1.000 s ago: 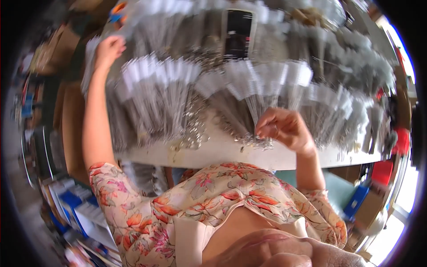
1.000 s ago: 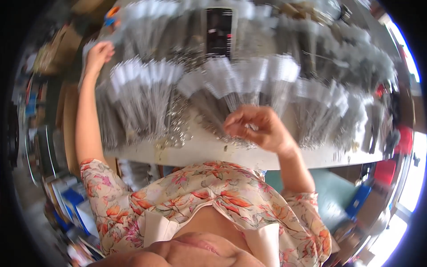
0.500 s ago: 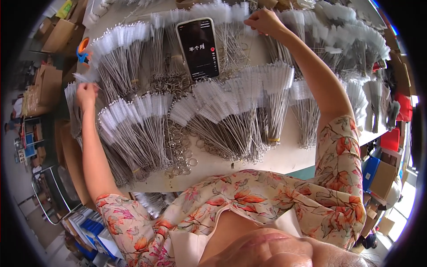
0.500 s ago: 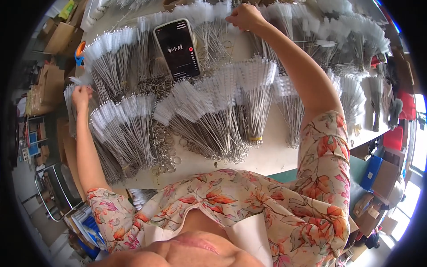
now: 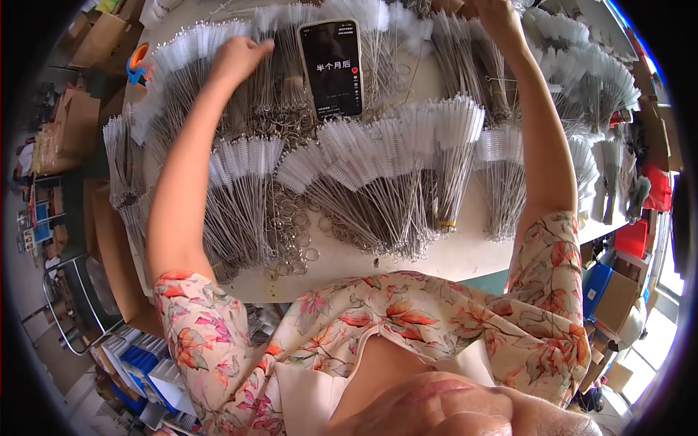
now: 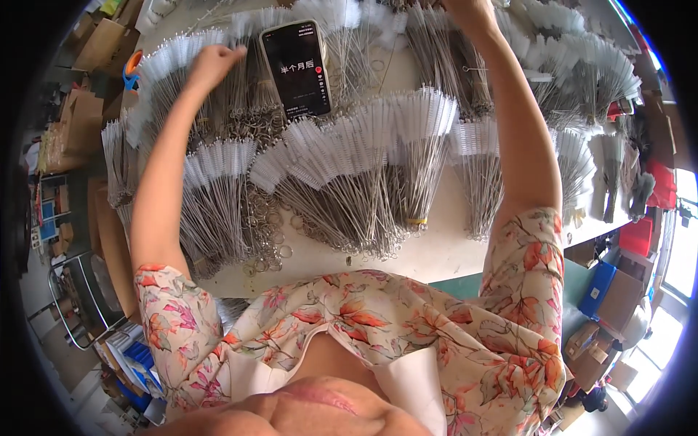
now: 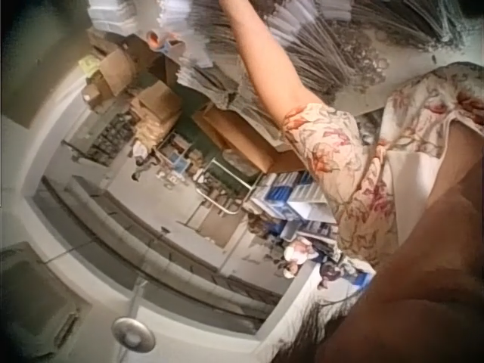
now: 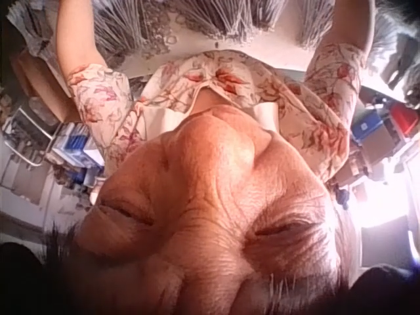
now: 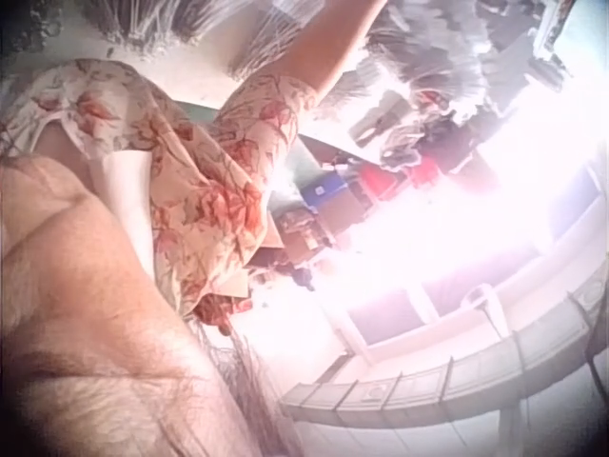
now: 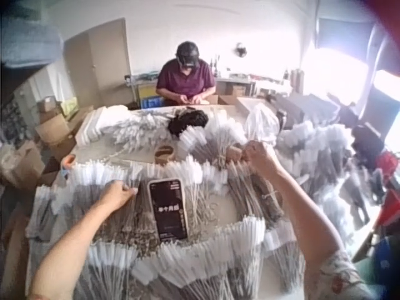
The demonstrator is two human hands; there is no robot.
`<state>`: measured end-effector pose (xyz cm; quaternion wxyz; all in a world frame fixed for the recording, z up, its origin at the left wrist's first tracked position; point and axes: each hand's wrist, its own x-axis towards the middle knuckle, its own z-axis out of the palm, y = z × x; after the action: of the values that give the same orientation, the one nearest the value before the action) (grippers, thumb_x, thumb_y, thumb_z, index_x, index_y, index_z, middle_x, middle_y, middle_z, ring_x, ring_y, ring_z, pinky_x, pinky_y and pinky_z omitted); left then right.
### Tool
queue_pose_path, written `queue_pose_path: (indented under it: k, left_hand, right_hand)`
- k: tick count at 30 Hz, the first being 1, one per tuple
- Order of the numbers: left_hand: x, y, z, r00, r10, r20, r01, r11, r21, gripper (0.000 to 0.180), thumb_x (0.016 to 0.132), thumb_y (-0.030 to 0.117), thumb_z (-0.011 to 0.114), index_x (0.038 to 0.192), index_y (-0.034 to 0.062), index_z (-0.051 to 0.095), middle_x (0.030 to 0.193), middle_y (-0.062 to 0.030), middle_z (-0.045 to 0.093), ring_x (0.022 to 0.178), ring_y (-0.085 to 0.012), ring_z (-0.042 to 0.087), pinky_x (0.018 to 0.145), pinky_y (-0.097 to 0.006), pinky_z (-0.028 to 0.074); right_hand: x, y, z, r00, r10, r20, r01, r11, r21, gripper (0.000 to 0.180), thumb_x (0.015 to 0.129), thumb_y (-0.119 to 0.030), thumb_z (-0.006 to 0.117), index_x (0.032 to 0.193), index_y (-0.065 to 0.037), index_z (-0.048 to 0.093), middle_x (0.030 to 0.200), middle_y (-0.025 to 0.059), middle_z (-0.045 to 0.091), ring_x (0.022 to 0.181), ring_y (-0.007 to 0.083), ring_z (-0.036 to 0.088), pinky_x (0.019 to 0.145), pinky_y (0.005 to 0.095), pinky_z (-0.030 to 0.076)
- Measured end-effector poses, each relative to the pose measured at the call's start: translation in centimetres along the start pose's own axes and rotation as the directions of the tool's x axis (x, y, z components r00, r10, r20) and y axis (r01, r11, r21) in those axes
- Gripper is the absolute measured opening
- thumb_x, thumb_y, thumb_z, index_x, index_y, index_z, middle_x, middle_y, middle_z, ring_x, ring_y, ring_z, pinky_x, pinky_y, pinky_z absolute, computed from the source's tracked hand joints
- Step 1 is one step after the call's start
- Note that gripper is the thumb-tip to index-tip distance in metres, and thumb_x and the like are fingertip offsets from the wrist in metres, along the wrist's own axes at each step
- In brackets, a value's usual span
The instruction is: The recorder is assembling small cleaning brushes by attaching metal rings to wire handles.
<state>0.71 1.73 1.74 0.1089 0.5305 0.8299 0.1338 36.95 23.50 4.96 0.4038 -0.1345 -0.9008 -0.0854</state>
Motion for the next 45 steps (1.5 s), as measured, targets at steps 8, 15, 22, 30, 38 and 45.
queue_pose_path:
  k: [8,15,22,30,38,45]
  left_hand:
    - [0.1,-2.0,1.9,0.995,-0.072,-0.063,0.07,0.997,-0.038,0.023,0.076,0.031,0.063,0.076,0.0084,0.066,0.079,-0.0103,0.066,0.077,-0.0275,0.063,0.072,-0.036,0.048]
    - [-1.0,-1.6,-0.4,0.969,-0.109,-0.222,0.053,0.968,-0.244,0.021,0.081,0.03,0.058,0.077,0.0113,0.066,0.073,-0.0012,0.067,0.07,-0.0162,0.063,0.067,-0.031,0.047]
    - [-5.3,0.8,-7.4,0.833,-0.226,-0.505,-0.276,0.622,-0.733,0.022,0.086,0.022,0.058,0.093,0.0017,0.059,0.07,-0.0012,0.06,0.049,-0.0049,0.043,0.043,-0.022,0.034]
    - [-17.4,1.9,-10.6,0.947,-0.18,-0.266,-0.181,0.384,-0.905,0.024,0.089,0.012,0.055,0.106,-0.0034,0.057,0.076,0.0021,0.05,0.053,0.0008,0.03,0.042,-0.015,0.021]
    - [-24.2,-0.5,-9.7,0.971,-0.18,-0.155,-0.118,0.203,-0.972,0.03,0.092,0.01,0.047,0.116,-0.0075,0.05,0.087,-0.0029,0.053,0.057,-0.0015,0.03,0.046,-0.015,0.023]
    - [-30.0,-0.6,-8.7,0.941,-0.272,-0.202,-0.129,0.263,-0.956,0.029,0.095,0.016,0.042,0.115,-0.0033,0.049,0.072,-0.0003,0.04,0.061,-0.0042,0.036,0.048,-0.018,0.034]
  right_hand:
    - [-5.5,-3.7,-1.5,0.401,0.778,0.484,-0.635,0.617,-0.464,0.024,0.072,-0.034,0.06,0.087,-0.017,0.067,0.089,0.0102,0.065,0.087,0.0287,0.062,0.075,0.0397,0.048]
    - [-4.1,-3.4,-0.8,0.356,0.784,0.509,-0.653,0.598,-0.465,0.026,0.067,-0.036,0.065,0.086,-0.018,0.068,0.087,0.0084,0.066,0.085,0.0282,0.062,0.075,0.0405,0.048]
    - [-5.2,-1.5,0.5,0.384,0.828,0.408,-0.651,0.556,-0.517,0.029,0.064,-0.036,0.068,0.085,-0.016,0.069,0.083,0.0086,0.066,0.08,0.0255,0.063,0.073,0.0371,0.05]
    - [-5.0,0.5,-5.2,0.615,0.685,0.391,-0.719,0.69,-0.078,0.022,0.069,-0.029,0.07,0.082,-0.011,0.071,0.071,0.0025,0.067,0.064,0.0117,0.062,0.066,0.0255,0.049]
    - [-1.5,-0.8,-8.0,0.471,0.853,0.225,-0.877,0.425,0.224,0.022,0.074,-0.023,0.064,0.067,-0.002,0.06,0.052,-0.001,0.048,0.048,0.0107,0.049,0.044,0.0269,0.04]
    - [-6.1,6.7,-9.2,0.204,0.933,0.297,-0.954,0.121,0.275,0.019,0.077,-0.024,0.056,0.076,-0.006,0.061,0.058,0.0027,0.052,0.049,0.0149,0.051,0.045,0.0293,0.045]
